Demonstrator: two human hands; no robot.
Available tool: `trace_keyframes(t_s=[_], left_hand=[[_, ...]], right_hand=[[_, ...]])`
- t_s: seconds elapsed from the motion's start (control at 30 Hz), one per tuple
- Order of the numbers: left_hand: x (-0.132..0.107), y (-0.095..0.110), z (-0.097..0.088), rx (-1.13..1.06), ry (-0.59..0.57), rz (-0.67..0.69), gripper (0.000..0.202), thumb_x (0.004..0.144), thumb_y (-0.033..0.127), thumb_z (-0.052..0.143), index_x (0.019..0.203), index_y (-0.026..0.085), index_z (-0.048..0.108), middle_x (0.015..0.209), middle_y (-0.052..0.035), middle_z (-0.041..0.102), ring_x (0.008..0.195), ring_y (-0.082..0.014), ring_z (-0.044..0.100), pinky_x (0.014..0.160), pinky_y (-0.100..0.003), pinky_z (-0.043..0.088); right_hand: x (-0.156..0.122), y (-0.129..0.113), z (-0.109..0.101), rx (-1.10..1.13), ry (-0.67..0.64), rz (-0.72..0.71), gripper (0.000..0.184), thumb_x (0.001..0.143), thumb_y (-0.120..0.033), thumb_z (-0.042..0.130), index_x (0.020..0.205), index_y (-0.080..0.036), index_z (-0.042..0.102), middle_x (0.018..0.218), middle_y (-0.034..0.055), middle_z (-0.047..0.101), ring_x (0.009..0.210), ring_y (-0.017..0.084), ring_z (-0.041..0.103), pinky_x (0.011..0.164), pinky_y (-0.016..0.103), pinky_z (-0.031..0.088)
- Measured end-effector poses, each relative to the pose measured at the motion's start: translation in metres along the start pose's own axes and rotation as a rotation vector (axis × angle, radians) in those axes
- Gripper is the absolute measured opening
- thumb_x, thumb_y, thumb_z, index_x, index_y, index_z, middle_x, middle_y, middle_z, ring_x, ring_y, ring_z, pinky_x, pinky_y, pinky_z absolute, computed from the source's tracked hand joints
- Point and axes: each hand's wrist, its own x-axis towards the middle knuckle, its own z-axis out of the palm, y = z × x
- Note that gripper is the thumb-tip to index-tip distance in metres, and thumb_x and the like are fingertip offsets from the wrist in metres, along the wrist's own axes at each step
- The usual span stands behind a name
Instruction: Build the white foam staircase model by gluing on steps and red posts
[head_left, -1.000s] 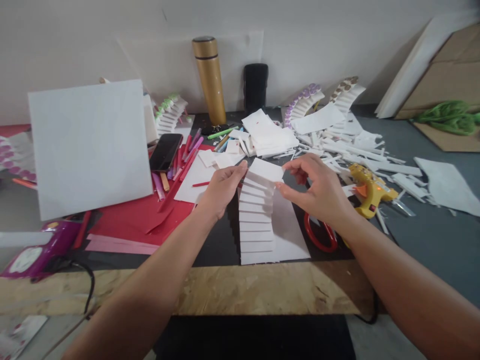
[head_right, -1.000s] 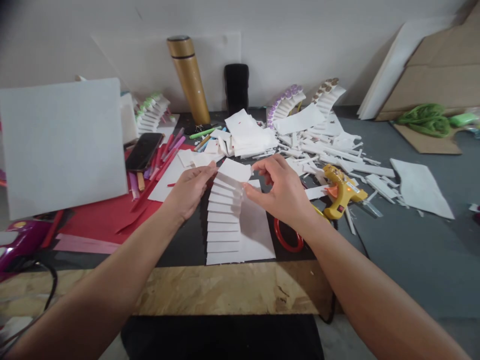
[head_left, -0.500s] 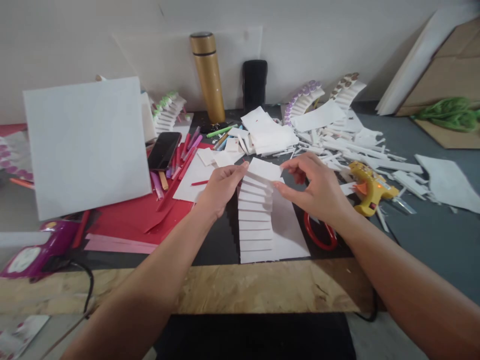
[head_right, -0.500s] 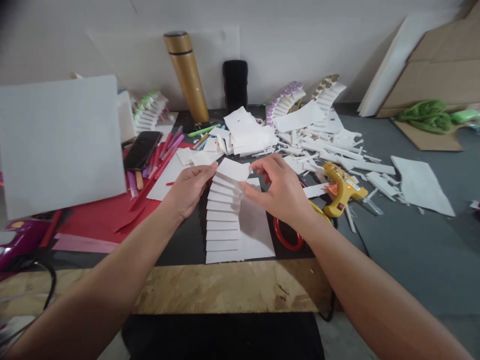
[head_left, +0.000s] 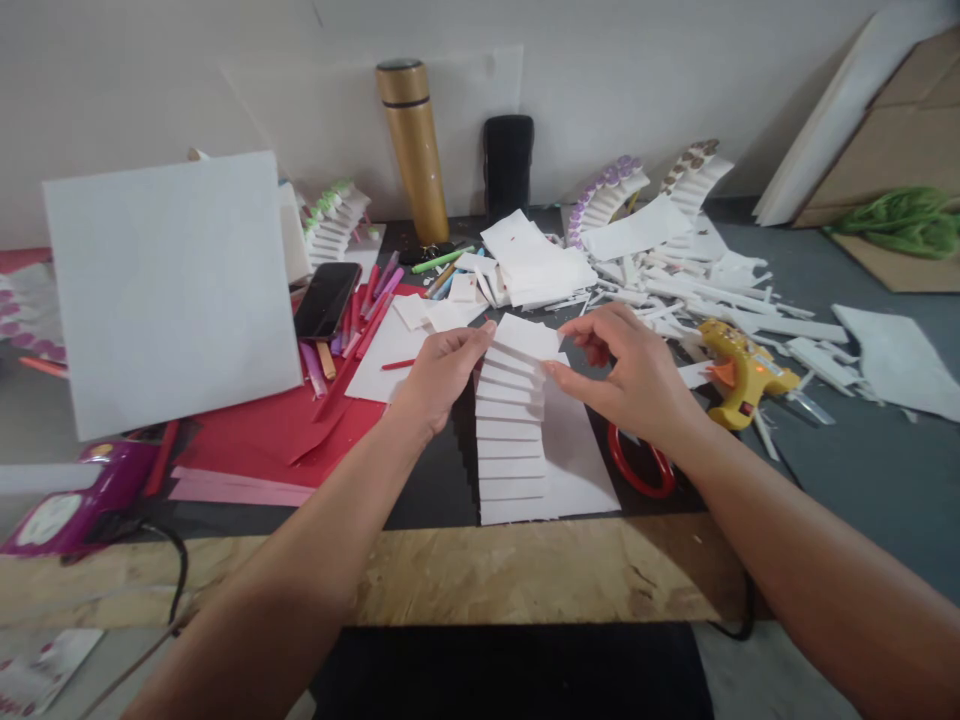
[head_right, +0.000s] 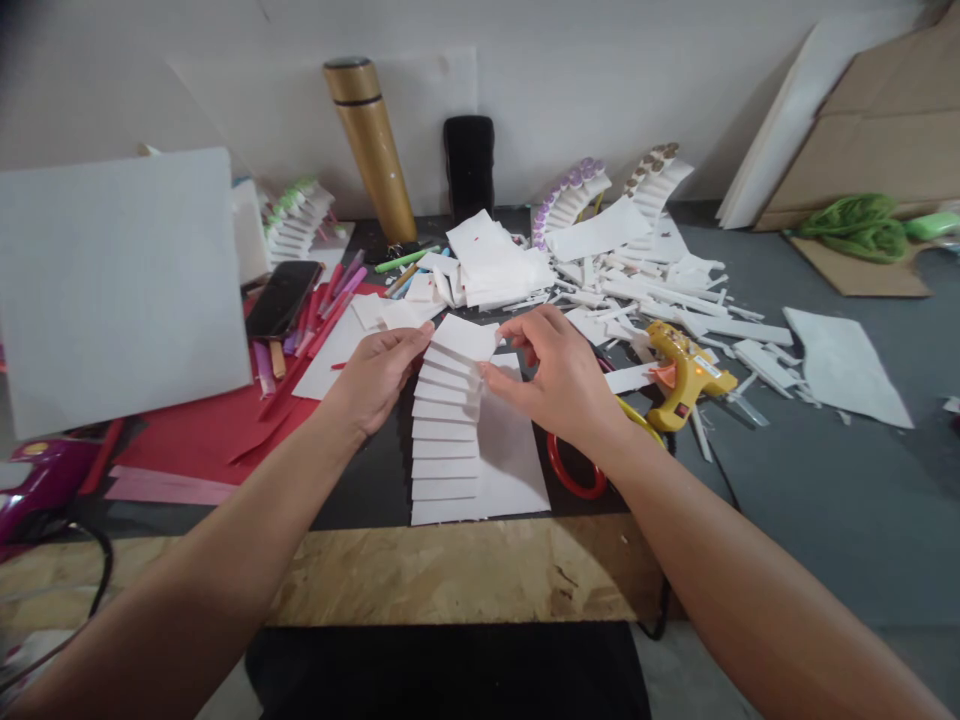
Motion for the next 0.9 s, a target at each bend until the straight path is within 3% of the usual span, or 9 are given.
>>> trace_keyframes(t_s=[0.7, 0.8, 0.9], left_hand=[[-0.0013, 0.0008, 0.0005, 0.002, -0.007, -0.008, 0.033, 0.080, 0.045, 0.075, 0.066, 0.017, 0.067, 0.065, -0.0009, 0.065, 0.063, -0.0134, 0.059, 0.069, -0.027, 0.048], [-0.0020, 0.0026, 0.0009, 0.002, -0.001, -0.022, 0.033, 0.080, 0.044, 0.075, 0.064, 0.017, 0.066, 0.065, -0.0013, 0.065, 0.064, -0.0134, 0.059, 0.070, -0.026, 0.048], [-0.0014, 0.0026, -0.0001, -0.001, -0.004, -0.021, 0.033, 0.081, 0.044, 0.074, 0.064, 0.017, 0.066, 0.067, -0.0017, 0.066, 0.065, -0.0135, 0.060, 0.071, -0.027, 0.049]], right_hand=[[0.0003, -0.0018, 0.0006, -0.001, -0.004, 0.019, 0.022, 0.081, -0.034, 0.073, 0.096, -0.021, 0.063, 0.083, 0.0024, 0.053, 0.069, 0.016, 0.048, 0.065, 0.031, 0.043], [0.0003, -0.0001, -0.0009, 0.024, 0.001, 0.087, 0.027, 0.081, -0.039, 0.075, 0.098, -0.020, 0.065, 0.084, 0.0032, 0.056, 0.068, 0.016, 0.050, 0.065, 0.031, 0.043], [0.0011, 0.0028, -0.0009, 0.234, 0.009, 0.294, 0.028, 0.085, -0.046, 0.072, 0.093, -0.020, 0.066, 0.078, 0.0022, 0.058, 0.061, 0.013, 0.048, 0.057, 0.029, 0.040]])
